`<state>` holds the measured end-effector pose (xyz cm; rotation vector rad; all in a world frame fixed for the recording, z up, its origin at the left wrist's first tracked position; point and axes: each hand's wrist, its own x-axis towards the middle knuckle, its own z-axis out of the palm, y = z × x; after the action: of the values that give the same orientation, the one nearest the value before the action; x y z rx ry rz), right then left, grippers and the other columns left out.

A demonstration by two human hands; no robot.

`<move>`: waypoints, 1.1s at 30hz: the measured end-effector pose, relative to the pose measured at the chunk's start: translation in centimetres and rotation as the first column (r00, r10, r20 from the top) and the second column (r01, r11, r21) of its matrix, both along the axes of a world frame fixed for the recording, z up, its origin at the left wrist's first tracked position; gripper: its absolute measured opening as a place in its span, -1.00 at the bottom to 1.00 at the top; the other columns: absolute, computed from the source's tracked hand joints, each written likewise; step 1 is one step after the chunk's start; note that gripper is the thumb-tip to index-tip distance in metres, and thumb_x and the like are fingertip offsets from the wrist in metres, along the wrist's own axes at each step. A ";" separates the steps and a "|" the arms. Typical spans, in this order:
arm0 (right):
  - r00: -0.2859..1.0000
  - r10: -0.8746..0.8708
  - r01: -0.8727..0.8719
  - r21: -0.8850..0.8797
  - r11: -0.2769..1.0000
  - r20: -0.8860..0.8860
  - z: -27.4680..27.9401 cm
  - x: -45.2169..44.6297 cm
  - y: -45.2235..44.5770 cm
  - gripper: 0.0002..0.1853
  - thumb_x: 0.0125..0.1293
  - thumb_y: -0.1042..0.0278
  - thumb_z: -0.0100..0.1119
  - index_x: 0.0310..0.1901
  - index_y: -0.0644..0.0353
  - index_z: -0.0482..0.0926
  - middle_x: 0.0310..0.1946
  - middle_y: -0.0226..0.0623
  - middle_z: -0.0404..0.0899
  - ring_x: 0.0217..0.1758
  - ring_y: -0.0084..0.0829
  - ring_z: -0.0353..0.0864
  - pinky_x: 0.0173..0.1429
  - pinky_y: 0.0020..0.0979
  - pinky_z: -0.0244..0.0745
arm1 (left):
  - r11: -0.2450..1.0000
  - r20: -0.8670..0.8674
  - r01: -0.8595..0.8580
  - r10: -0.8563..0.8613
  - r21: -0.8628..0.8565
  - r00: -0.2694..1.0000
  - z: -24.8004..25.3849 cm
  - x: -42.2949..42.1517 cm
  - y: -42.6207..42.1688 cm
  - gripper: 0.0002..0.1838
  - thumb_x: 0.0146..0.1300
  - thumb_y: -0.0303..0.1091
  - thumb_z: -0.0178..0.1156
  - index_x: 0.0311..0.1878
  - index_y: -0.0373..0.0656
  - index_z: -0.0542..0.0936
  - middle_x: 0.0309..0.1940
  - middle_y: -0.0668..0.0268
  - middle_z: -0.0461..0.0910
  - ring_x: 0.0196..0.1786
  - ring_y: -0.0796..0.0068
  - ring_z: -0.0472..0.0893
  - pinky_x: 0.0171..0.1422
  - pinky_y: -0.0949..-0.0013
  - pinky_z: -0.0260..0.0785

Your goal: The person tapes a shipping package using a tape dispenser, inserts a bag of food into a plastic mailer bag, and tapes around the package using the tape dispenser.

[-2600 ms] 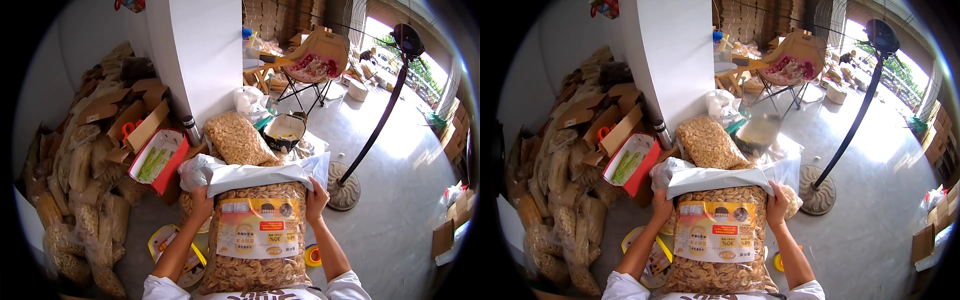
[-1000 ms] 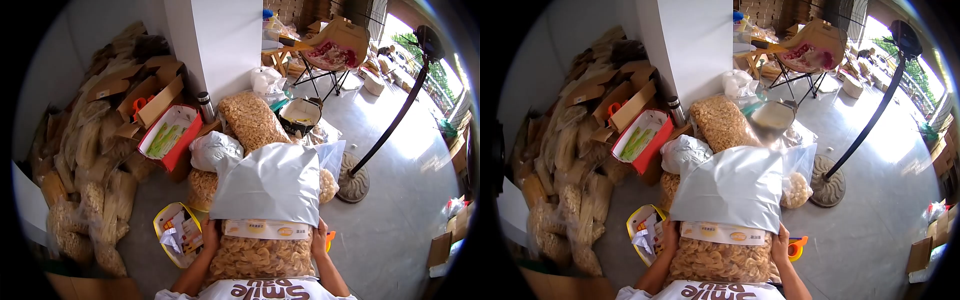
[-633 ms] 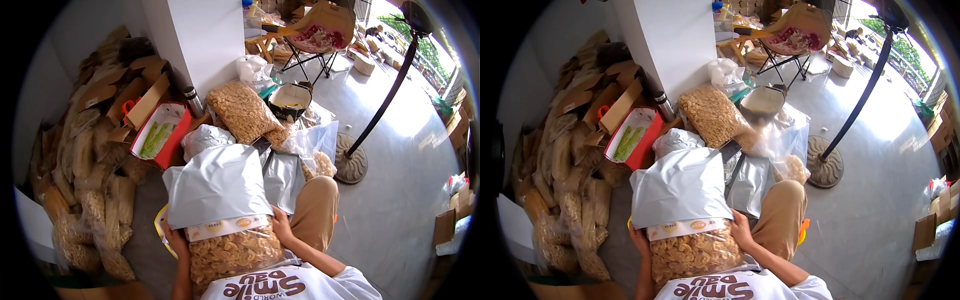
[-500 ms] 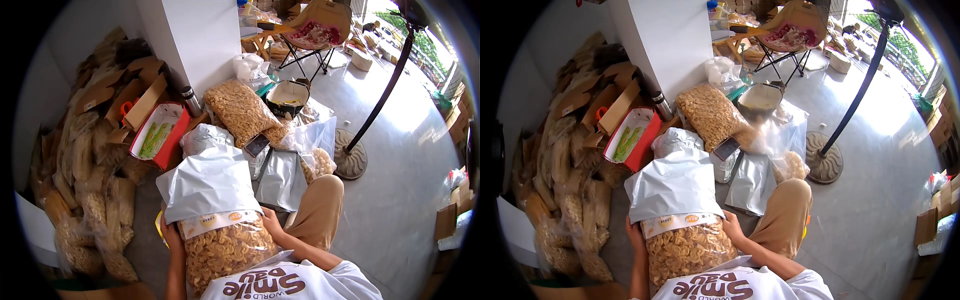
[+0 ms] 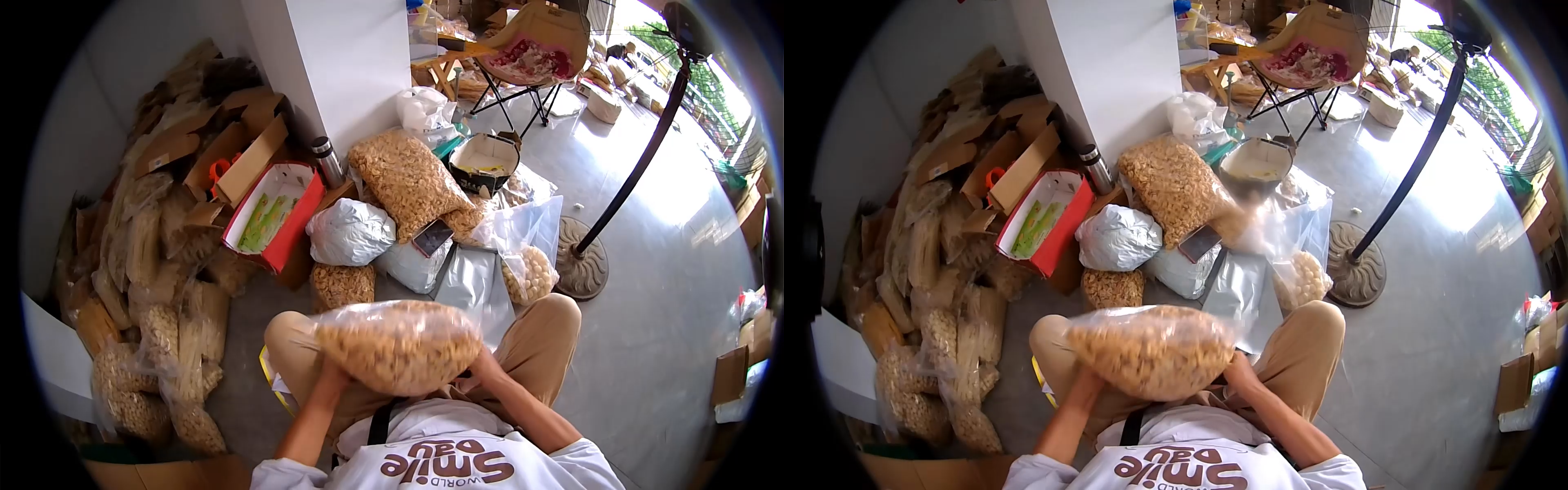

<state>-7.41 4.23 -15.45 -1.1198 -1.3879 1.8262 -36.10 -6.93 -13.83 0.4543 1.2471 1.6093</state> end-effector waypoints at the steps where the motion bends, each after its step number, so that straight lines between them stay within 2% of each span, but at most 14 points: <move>1: 0.951 0.082 -0.118 0.105 0.987 0.298 -1.0 1.1 0.7 -0.80 0.12 0.41 0.03 -0.27 0.32 0.56 -0.35 -0.12 0.59 -0.40 -0.30 0.55 -0.29 -0.33 0.44 | 0.999 0.065 0.013 -0.011 -0.038 0.998 1.0 1.4 0.4 -0.65 0.32 -0.26 -0.12 0.10 -0.18 0.40 -0.02 0.35 0.48 0.01 0.48 0.46 0.10 0.38 0.31; 3: 0.774 0.038 -0.250 0.250 0.935 0.632 0.1 1.4 1.4 -0.76 0.15 0.31 0.00 -0.42 0.33 0.56 -0.60 0.01 0.51 -0.49 -0.33 0.57 -0.35 -0.31 0.43 | 0.998 0.237 0.007 0.008 -0.062 0.972 -0.1 1.9 1.9 -0.66 0.33 -0.26 -0.16 0.08 -0.16 0.43 0.01 0.33 0.49 0.04 0.46 0.46 0.11 0.37 0.31; 4: 0.773 0.043 -0.258 0.251 0.933 0.634 0.6 1.5 1.6 -0.76 0.15 0.31 0.00 -0.42 0.33 0.56 -0.60 0.01 0.51 -0.49 -0.33 0.57 -0.35 -0.31 0.43 | 0.945 0.305 -0.081 0.183 -0.316 0.935 -0.4 2.1 3.6 -0.67 0.33 -0.30 -0.20 0.05 -0.17 0.44 -0.03 0.29 0.52 0.00 0.42 0.49 0.09 0.38 0.32; 10: 0.791 -0.003 -0.283 0.370 0.885 0.612 -0.2 4.2 2.0 -0.73 0.18 0.28 0.06 -0.44 0.38 0.53 -0.65 -0.02 0.50 -0.60 -0.43 0.44 -0.43 -0.34 0.36 | 0.969 0.426 0.057 0.051 -0.238 0.903 -3.6 3.4 6.9 -0.77 0.19 -0.37 0.02 -0.11 -0.17 0.54 -0.15 0.22 0.58 -0.13 0.31 0.56 0.02 0.23 0.41; 12: 0.832 -0.002 -0.159 0.242 0.957 0.554 -0.4 4.6 1.4 -0.74 0.22 0.31 0.05 -0.43 0.39 0.54 -0.63 -0.17 0.54 -0.55 -0.53 0.42 -0.40 -0.40 0.35 | 0.956 0.425 0.083 0.047 -0.283 0.904 -1.0 3.5 7.6 -0.79 0.19 -0.40 0.02 -0.14 -0.17 0.55 -0.19 0.23 0.59 -0.15 0.33 0.57 -0.01 0.25 0.42; 14: 0.985 -0.162 0.155 0.100 0.983 0.061 2.7 4.3 0.5 -0.76 0.27 0.36 0.01 -0.38 0.39 0.55 -0.57 -0.40 0.54 -0.47 -0.62 0.38 -0.34 -0.47 0.31 | 0.937 0.424 0.112 0.041 -0.330 0.905 2.5 3.5 7.8 -0.81 0.19 -0.43 0.01 -0.17 -0.18 0.55 -0.23 0.24 0.59 -0.18 0.34 0.58 -0.03 0.28 0.44; 15: 0.976 0.006 -0.039 0.148 0.988 0.220 4.9 5.2 0.6 -0.81 0.29 0.41 0.00 -0.36 0.34 0.54 -0.52 -0.59 0.47 -0.45 -0.69 0.32 -0.33 -0.57 0.26 | 0.960 0.323 0.103 -0.013 -0.262 0.946 3.7 2.9 7.7 -0.81 0.16 -0.51 -0.05 -0.23 -0.20 0.54 -0.30 0.26 0.59 -0.23 0.38 0.59 -0.10 0.33 0.45; 18: 0.925 0.099 -0.135 0.072 0.988 0.367 7.7 6.5 -0.8 -0.82 0.28 0.42 0.03 -0.42 0.32 0.50 -0.57 -0.66 0.35 -0.48 -0.74 0.22 -0.39 -0.61 0.17 | 0.979 0.230 -0.008 0.056 -0.203 0.972 6.5 2.3 6.8 -0.79 0.10 -0.63 -0.09 -0.31 -0.20 0.53 -0.39 0.33 0.58 -0.34 0.50 0.58 -0.20 0.41 0.47; 22: 0.995 0.064 -0.061 -0.042 0.997 0.071 11.5 5.7 -2.2 -0.70 0.29 0.33 0.04 -0.58 0.30 0.41 -0.70 -0.53 0.20 -0.56 -0.73 0.13 -0.50 -0.54 0.06 | 0.998 -0.042 -0.055 0.054 -0.032 0.998 8.6 0.3 6.3 -0.86 0.10 -0.61 0.01 -0.42 -0.11 0.49 -0.51 0.51 0.47 -0.49 0.67 0.43 -0.39 0.54 0.29; 24: 0.955 0.214 -0.219 0.003 0.976 0.204 12.5 5.5 -1.4 -0.70 0.27 0.33 0.04 -0.56 0.33 0.41 -0.72 -0.46 0.23 -0.60 -0.64 0.17 -0.52 -0.48 0.10 | 0.998 -0.223 -0.047 0.038 -0.036 0.974 8.1 -1.0 7.4 -0.87 0.13 -0.59 0.00 -0.49 -0.16 0.46 -0.63 0.48 0.37 -0.55 0.69 0.33 -0.45 0.54 0.20; 26: 0.876 0.347 -0.378 0.030 0.925 0.335 11.1 5.3 -1.5 -0.71 0.26 0.33 0.05 -0.54 0.36 0.40 -0.74 -0.38 0.26 -0.65 -0.55 0.21 -0.53 -0.42 0.14 | 0.995 -0.806 -0.041 -0.048 -0.090 0.590 4.1 -2.8 8.8 -0.89 0.13 -0.58 -0.03 -0.45 -0.24 0.49 -0.64 0.28 0.46 -0.53 0.48 0.47 -0.40 0.41 0.29; 29: 0.608 0.211 -0.606 0.275 0.746 0.765 7.3 4.5 -1.9 -0.75 0.08 0.29 0.12 -0.48 0.36 0.50 -0.54 0.06 0.52 -0.42 0.04 0.52 -0.29 -0.08 0.40 | 0.968 -0.891 -0.088 -0.176 -0.233 0.419 2.0 -0.6 9.1 -0.84 0.07 -0.53 0.03 -0.28 -0.24 0.55 -0.40 0.01 0.56 -0.26 0.02 0.56 -0.25 0.16 0.35; 32: 0.523 0.110 -0.651 0.313 0.692 0.845 9.5 3.8 -1.4 -0.76 0.05 0.28 0.15 -0.39 0.33 0.49 -0.57 0.00 0.52 -0.42 -0.01 0.53 -0.28 -0.12 0.43 | 0.977 -0.920 -0.066 -0.166 -0.202 0.356 4.3 0.8 8.6 -0.85 0.09 -0.52 0.01 -0.30 -0.20 0.56 -0.50 0.04 0.54 -0.36 0.01 0.53 -0.32 0.17 0.34; 33: 0.461 0.256 -0.663 0.138 0.736 0.850 11.8 3.2 -0.6 -0.67 0.02 0.32 0.18 -0.18 0.30 0.46 -0.31 0.01 0.54 -0.20 -0.07 0.54 -0.11 -0.18 0.44 | 0.976 -0.919 -0.075 -0.165 -0.205 0.359 4.2 0.8 8.3 -0.85 0.09 -0.52 0.01 -0.30 -0.20 0.56 -0.50 0.04 0.54 -0.36 0.01 0.53 -0.32 0.17 0.34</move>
<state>-4.25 3.63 -3.69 -1.4336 -2.7589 1.1260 -35.28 1.36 -9.60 1.4060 2.2095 1.0574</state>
